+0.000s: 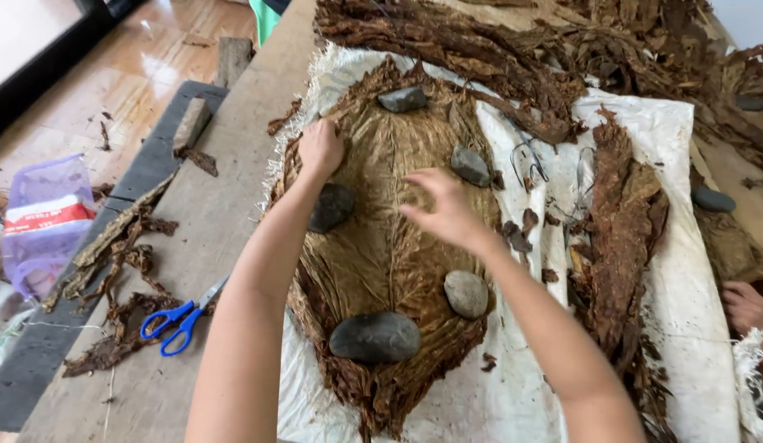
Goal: The person arranges dried brown leaves on a white cloth, places several smooth stones on top to weigh them down, and uses blue scissors to trim edges. The person repeatedly lifts and repositions the leaves and stones, continuing to flatten and organize the material on the table.
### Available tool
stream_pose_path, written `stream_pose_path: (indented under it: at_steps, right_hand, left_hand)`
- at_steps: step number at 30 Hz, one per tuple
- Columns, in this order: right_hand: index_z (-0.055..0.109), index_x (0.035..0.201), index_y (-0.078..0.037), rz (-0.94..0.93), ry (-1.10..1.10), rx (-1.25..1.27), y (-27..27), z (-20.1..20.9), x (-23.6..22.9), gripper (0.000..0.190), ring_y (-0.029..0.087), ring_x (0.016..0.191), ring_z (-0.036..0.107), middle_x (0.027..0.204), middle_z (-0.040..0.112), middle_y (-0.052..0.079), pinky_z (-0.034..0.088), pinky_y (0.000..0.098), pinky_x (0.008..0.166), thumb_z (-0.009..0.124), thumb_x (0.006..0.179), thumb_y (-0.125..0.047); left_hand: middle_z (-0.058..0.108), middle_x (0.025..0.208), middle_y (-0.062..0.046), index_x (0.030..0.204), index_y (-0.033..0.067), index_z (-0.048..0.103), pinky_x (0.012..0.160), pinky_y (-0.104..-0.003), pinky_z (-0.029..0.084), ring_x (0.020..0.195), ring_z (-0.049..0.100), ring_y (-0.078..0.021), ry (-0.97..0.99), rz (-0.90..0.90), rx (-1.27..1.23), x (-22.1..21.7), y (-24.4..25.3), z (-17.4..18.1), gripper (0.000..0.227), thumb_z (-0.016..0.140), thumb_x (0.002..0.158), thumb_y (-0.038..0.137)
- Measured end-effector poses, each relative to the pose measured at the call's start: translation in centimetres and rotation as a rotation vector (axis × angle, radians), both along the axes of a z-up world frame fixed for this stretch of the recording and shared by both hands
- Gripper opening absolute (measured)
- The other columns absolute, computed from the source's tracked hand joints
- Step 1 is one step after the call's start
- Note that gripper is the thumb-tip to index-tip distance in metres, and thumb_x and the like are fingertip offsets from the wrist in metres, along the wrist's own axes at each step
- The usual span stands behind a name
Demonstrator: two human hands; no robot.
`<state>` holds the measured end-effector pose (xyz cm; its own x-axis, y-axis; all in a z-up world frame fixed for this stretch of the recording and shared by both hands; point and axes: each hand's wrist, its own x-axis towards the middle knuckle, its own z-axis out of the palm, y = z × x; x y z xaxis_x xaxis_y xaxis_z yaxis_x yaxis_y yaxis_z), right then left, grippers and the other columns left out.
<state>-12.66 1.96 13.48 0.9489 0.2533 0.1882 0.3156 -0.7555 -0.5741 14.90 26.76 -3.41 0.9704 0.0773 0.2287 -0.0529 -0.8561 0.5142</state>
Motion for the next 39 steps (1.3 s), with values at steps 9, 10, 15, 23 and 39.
stream_pose_path:
  at_steps: [9, 10, 15, 23, 39]
  right_hand:
    - [0.053, 0.169, 0.004, 0.272, 0.24, -0.254, 11.6, -3.2, 6.3, 0.132, 0.055, 0.159, 0.053, 0.168, 0.058, 0.033, 0.044, 0.0644, 0.134, 0.096, 0.076, -0.079]
    - [0.054, 0.17, -0.002, 0.255, 0.185, -0.33, 11.8, -4.6, 6.1, 0.135, 0.051, 0.158, 0.054, 0.167, 0.058, 0.026, 0.045, 0.0641, 0.133, 0.095, 0.071, -0.084]
    - [0.053, 0.171, -0.013, 0.145, 0.096, -0.405, 13.2, -5.8, 4.9, 0.135, 0.043, 0.151, 0.059, 0.157, 0.063, 0.013, 0.051, 0.063, 0.127, 0.092, 0.066, -0.09]
    - [0.07, 0.155, -0.014, 0.057, 0.101, 0.121, 12.2, -8.2, 6.4, 0.108, 0.034, 0.142, 0.068, 0.142, 0.069, 0.011, 0.059, 0.0537, 0.117, 0.112, 0.066, -0.059]
    - [0.025, 0.17, -0.02, -0.439, 0.215, -0.084, 16.6, -8.4, 11.9, 0.127, 0.049, 0.159, 0.044, 0.177, 0.043, 0.021, 0.037, 0.0692, 0.123, 0.081, 0.079, -0.088]
  left_hand:
    - [0.08, 0.115, -0.023, 0.136, 0.0158, 0.049, 0.102, -0.067, 0.066, 0.117, 0.081, -0.054, -0.008, -0.192, 0.011, -4.9, 3.5, 5.7, 0.017, 0.048, 0.119, 0.015]
    - [0.081, 0.112, -0.023, 0.134, 0.0166, 0.05, 0.099, -0.066, 0.066, 0.114, 0.083, -0.0529, -0.018, -0.178, 0.05, -3.2, 3.9, 3.6, 0.015, 0.049, 0.121, 0.023]
    - [0.084, 0.108, -0.022, 0.129, 0.0175, 0.056, 0.091, -0.065, 0.067, 0.108, 0.085, -0.0501, 0.003, -0.127, 0.002, 0.6, 4.3, -0.3, 0.015, 0.051, 0.117, 0.026]
    - [0.082, 0.11, -0.026, 0.123, 0.0173, 0.068, 0.096, -0.065, 0.067, 0.112, 0.083, -0.0529, -0.019, -0.188, -0.244, -1.6, 6.6, 1.5, 0.024, 0.065, 0.113, 0.038]
    - [0.087, 0.102, -0.024, 0.141, 0.0079, 0.053, 0.082, -0.053, 0.06, 0.091, 0.084, -0.0423, -0.361, 0.081, -0.894, -1.2, 8.8, -0.3, 0.031, 0.056, 0.12, 0.031]
